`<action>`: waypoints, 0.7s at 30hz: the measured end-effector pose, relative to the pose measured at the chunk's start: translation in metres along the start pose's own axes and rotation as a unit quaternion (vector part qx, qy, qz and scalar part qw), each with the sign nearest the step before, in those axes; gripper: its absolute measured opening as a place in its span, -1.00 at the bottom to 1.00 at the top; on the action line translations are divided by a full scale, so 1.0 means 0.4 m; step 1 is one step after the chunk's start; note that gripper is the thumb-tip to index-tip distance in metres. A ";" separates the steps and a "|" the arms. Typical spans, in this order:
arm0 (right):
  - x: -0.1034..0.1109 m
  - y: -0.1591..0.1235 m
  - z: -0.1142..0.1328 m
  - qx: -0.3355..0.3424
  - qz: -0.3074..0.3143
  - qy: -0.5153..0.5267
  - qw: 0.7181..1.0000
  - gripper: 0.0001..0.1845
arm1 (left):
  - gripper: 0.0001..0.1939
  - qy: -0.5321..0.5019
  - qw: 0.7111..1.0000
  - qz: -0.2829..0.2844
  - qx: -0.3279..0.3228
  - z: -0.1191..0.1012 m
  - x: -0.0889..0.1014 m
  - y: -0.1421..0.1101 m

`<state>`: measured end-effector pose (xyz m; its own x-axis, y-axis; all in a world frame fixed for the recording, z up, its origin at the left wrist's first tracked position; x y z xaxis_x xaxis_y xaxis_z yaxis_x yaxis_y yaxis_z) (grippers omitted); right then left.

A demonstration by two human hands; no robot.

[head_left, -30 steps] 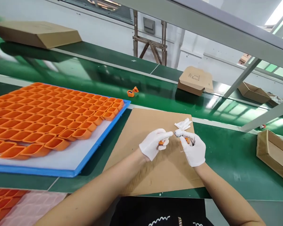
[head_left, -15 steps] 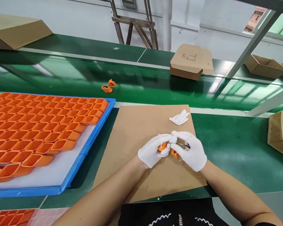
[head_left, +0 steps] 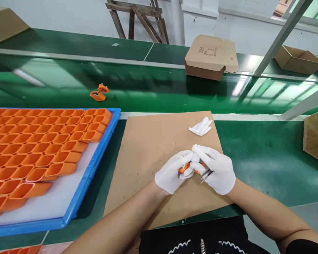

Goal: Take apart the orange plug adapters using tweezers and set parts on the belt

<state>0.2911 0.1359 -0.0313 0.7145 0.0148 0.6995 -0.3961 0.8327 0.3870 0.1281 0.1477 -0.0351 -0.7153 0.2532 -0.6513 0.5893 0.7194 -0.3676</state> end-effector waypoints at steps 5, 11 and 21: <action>0.005 0.005 0.027 0.008 -0.095 0.073 0.993 -0.49 | -0.61 -0.034 0.998 0.038 0.021 -0.008 -0.004 -0.006; 0.008 0.000 0.011 0.041 -0.139 0.001 0.989 -0.63 | -0.42 0.129 0.991 -0.041 0.008 -0.018 0.010 -0.002; 0.015 0.004 0.009 0.065 -0.121 -0.041 0.990 -0.66 | -0.45 0.245 0.945 -0.196 -0.088 -0.008 0.021 -0.015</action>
<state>0.2928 0.1352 -0.0242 0.7501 -0.2253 0.6217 -0.2947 0.7277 0.6193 0.1171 0.1477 -0.0362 -0.9794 0.1826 -0.0861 0.2017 0.9054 -0.3736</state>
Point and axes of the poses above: each hand's wrist, its own y-axis towards the middle knuckle, its own x-axis out of the back of the hand, z = x × y, the point moved 1 cm from there along y, towards the middle knuckle, and after that the axes turned 8 degrees about x, right-handed, at the moved point
